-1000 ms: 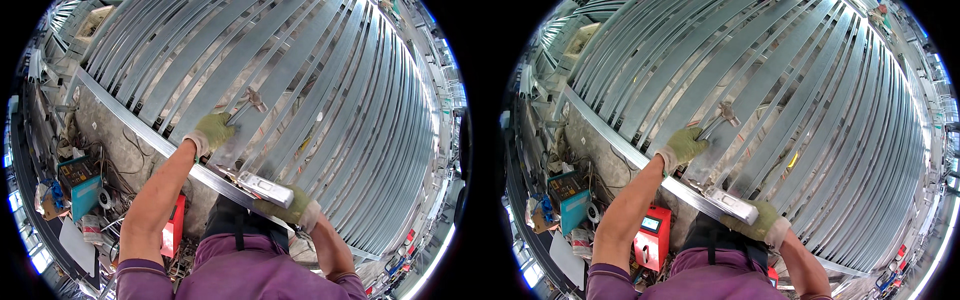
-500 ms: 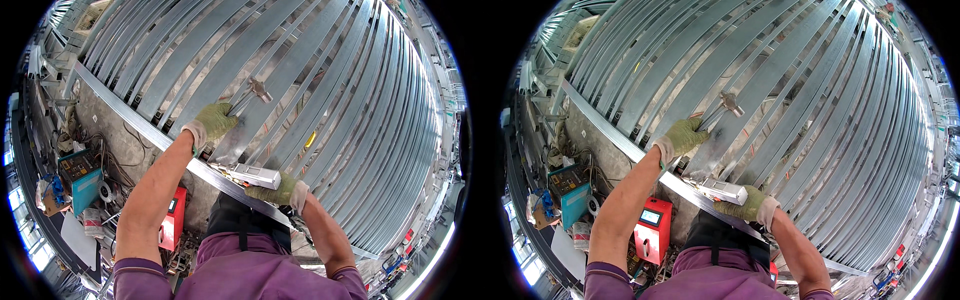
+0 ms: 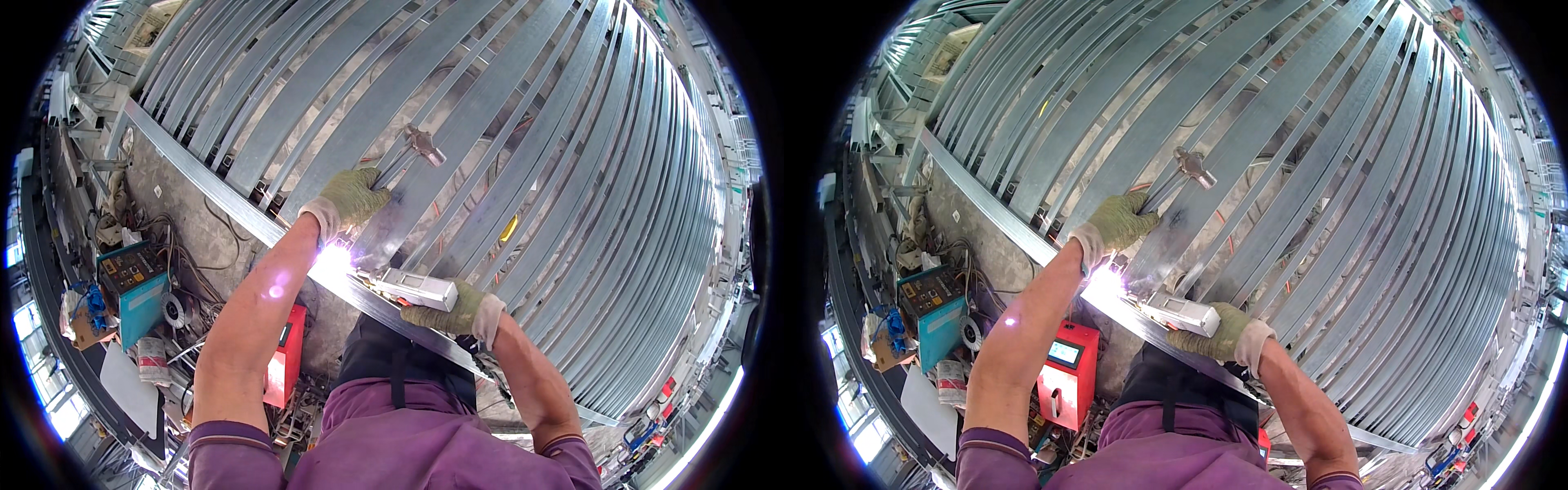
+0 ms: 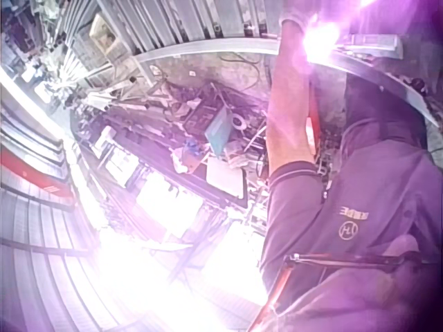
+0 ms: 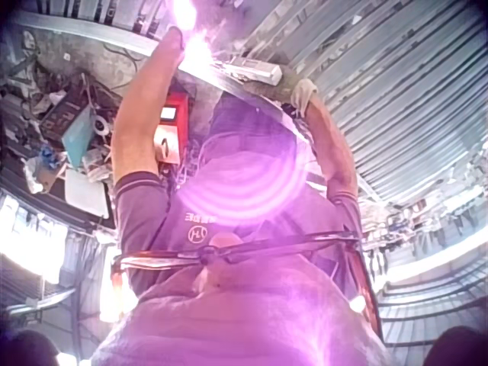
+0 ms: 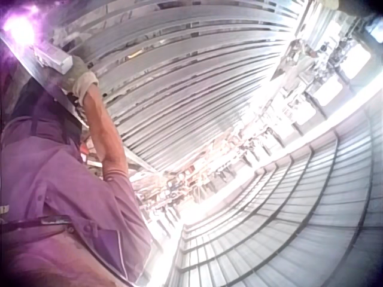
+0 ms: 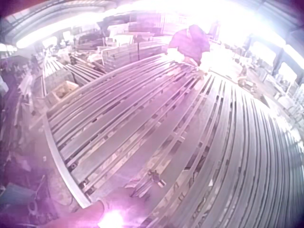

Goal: The person welds metal bars to a large curved metal frame using a handheld welding tool. The person repeatedly positions the tool at joints and applies welds, producing bright sparks and smoke, while holding the frame with the other hand.

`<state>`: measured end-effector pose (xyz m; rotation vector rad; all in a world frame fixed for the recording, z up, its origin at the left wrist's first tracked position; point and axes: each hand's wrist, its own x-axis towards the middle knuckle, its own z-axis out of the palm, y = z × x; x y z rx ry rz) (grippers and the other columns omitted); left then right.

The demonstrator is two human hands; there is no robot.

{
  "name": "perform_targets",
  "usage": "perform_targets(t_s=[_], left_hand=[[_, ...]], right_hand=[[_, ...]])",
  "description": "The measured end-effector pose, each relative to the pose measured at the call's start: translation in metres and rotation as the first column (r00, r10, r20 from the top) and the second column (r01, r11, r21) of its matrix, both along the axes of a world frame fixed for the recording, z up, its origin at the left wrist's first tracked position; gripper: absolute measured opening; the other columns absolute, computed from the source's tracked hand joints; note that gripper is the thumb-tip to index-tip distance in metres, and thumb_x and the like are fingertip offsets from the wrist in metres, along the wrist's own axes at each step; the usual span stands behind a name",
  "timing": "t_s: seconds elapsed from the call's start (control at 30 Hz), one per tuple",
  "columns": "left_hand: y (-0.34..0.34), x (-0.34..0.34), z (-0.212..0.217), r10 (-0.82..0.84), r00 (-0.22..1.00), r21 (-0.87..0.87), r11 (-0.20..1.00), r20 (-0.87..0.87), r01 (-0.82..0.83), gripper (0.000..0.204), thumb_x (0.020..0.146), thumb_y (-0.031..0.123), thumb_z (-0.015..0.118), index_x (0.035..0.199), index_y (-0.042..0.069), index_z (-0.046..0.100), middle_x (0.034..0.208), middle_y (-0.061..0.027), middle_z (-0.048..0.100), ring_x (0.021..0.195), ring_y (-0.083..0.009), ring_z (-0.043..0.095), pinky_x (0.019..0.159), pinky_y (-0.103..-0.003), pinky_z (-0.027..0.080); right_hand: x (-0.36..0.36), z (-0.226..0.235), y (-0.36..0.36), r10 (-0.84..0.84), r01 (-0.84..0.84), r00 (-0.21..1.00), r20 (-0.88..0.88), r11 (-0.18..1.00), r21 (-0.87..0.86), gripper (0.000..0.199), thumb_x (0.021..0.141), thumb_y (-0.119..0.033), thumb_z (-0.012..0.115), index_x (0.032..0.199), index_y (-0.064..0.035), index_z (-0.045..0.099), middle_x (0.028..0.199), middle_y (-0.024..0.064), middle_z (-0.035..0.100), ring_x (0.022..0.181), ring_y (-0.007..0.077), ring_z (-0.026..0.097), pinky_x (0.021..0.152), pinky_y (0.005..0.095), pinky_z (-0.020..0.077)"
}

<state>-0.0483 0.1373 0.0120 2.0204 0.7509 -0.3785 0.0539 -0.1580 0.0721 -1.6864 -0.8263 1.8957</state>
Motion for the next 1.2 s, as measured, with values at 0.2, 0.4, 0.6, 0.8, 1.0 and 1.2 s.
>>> perform_targets(t_s=[0.2,0.4,0.6,0.8,1.0,1.2], left_hand=[[-0.001,0.002,0.002,0.006,1.0,0.002,1.0,-0.016,-0.006,0.04,0.099,0.039,0.074,0.111,0.001,0.075,0.094,-0.0231,0.075,0.088,-0.039,0.072,0.084,-0.049,0.055],[0.0,0.001,-0.004,-0.02,1.0,0.012,1.0,-0.007,0.02,0.04,0.099,0.039,0.07,0.115,0.003,0.076,0.104,-0.0255,0.077,0.1,-0.044,0.073,0.092,-0.052,0.056],[-0.001,0.004,0.003,-0.014,0.998,-0.005,1.0,-0.063,0.013,0.042,0.1,0.039,0.067,0.119,0.003,0.077,0.112,-0.027,0.078,0.108,-0.0466,0.074,0.098,-0.054,0.056],[-0.002,0.0,0.003,0.035,0.999,0.006,0.999,-0.04,-0.034,0.039,0.099,0.036,0.073,0.117,0.001,0.075,0.091,-0.0202,0.073,0.085,-0.0311,0.071,0.083,-0.046,0.055],[0.004,-0.023,0.045,0.307,0.95,0.004,0.952,-0.047,-0.307,0.035,0.101,0.029,0.072,0.125,0.004,0.076,0.087,-0.0099,0.072,0.08,-0.0182,0.067,0.075,-0.038,0.054],[0.058,-0.101,0.034,0.582,0.812,0.245,0.781,0.05,-0.575,0.043,0.102,0.039,0.068,0.118,0.0,0.078,0.088,-0.0139,0.079,0.08,-0.0246,0.075,0.077,-0.041,0.058]], right_hand=[[0.002,0.009,0.004,-0.031,0.03,0.998,-0.054,0.999,-0.022,0.054,0.099,-0.037,0.088,0.144,-0.0108,0.074,0.129,0.0061,0.082,0.115,0.013,0.072,0.101,0.0339,0.0576],[-0.002,0.01,-0.001,-0.183,0.166,0.97,-0.16,0.98,-0.114,0.051,0.097,-0.034,0.089,0.14,-0.0102,0.076,0.126,0.0061,0.082,0.113,0.0104,0.072,0.097,0.0341,0.0591],[-0.001,0.009,-0.004,-0.042,0.043,0.999,0.018,0.998,-0.044,0.051,0.094,-0.039,0.092,0.133,-0.0095,0.079,0.117,0.0049,0.084,0.104,0.0114,0.073,0.092,0.035,0.0592],[-0.002,0.004,-0.008,-0.051,0.051,0.998,0.02,0.999,-0.006,0.053,0.093,-0.046,0.091,0.132,-0.0107,0.08,0.116,0.0069,0.084,0.102,0.0137,0.074,0.093,0.0357,0.0586],[0.0,0.006,-0.007,-0.04,0.042,0.999,0.028,0.996,-0.077,0.061,0.092,-0.049,0.092,0.137,-0.0096,0.077,0.123,0.007,0.083,0.113,0.0175,0.075,0.1,0.0353,0.0578],[0.003,0.021,-0.001,-0.033,0.035,0.999,0.018,0.994,-0.105,0.069,0.091,-0.054,0.092,0.141,-0.0095,0.075,0.128,0.008,0.082,0.12,0.0199,0.075,0.104,0.0362,0.0575]])
